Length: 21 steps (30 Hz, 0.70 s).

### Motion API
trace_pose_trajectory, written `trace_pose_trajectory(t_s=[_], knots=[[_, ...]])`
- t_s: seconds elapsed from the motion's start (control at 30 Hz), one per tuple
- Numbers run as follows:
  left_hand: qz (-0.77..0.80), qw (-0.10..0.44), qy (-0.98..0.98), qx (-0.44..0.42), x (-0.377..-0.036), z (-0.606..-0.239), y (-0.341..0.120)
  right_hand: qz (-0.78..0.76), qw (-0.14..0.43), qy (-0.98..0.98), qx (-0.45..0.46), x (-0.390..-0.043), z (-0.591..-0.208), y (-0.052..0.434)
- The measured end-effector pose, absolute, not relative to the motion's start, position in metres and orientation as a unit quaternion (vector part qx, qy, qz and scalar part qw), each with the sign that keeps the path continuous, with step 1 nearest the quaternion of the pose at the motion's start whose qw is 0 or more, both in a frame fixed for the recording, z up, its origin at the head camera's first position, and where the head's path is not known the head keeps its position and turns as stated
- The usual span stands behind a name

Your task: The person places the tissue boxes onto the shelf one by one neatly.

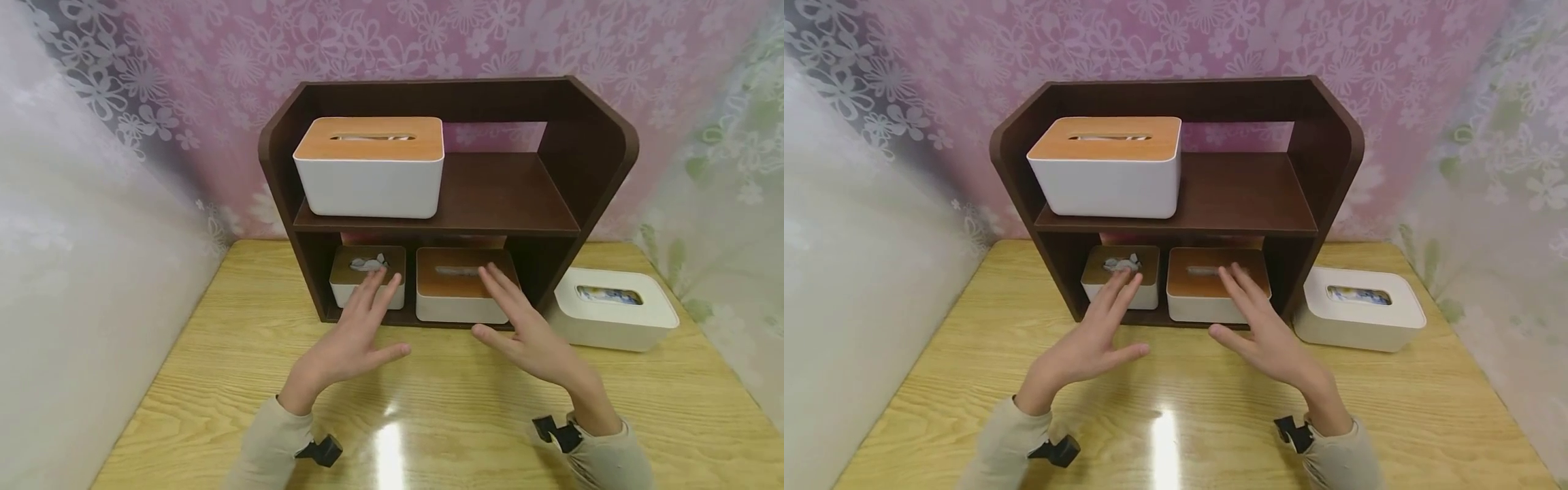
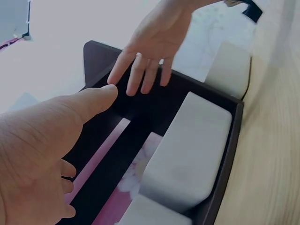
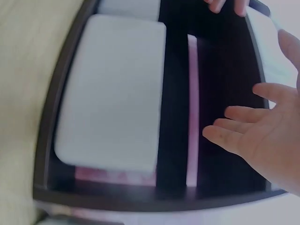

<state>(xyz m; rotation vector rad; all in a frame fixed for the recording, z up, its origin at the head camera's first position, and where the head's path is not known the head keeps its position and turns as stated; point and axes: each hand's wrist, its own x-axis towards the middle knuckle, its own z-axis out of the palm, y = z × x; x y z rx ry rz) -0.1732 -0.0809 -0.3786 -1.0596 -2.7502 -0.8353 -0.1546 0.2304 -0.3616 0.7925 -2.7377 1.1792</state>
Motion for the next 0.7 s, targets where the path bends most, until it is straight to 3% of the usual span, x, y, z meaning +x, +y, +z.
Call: trace_pose_trajectory(t_s=[0.3, 0.53, 0.7], knots=[[-0.277, 0.030, -0.877, -0.392, -0.169, -0.377, -0.048, 0.358, 0.059, -0.902, 0.234, -0.150, -0.347, 0.273], [-0.290, 0.010, -0.845, -0.450, -0.164, -0.373, 0.000, 0.415, 0.146, -0.869, 0.227, -0.151, -0.347, 0.317], [-0.319, -0.035, -0.807, -0.496, -0.162, -0.379, 0.038, 0.451, 0.171, -0.856, 0.185, -0.154, -0.353, 0.357]])
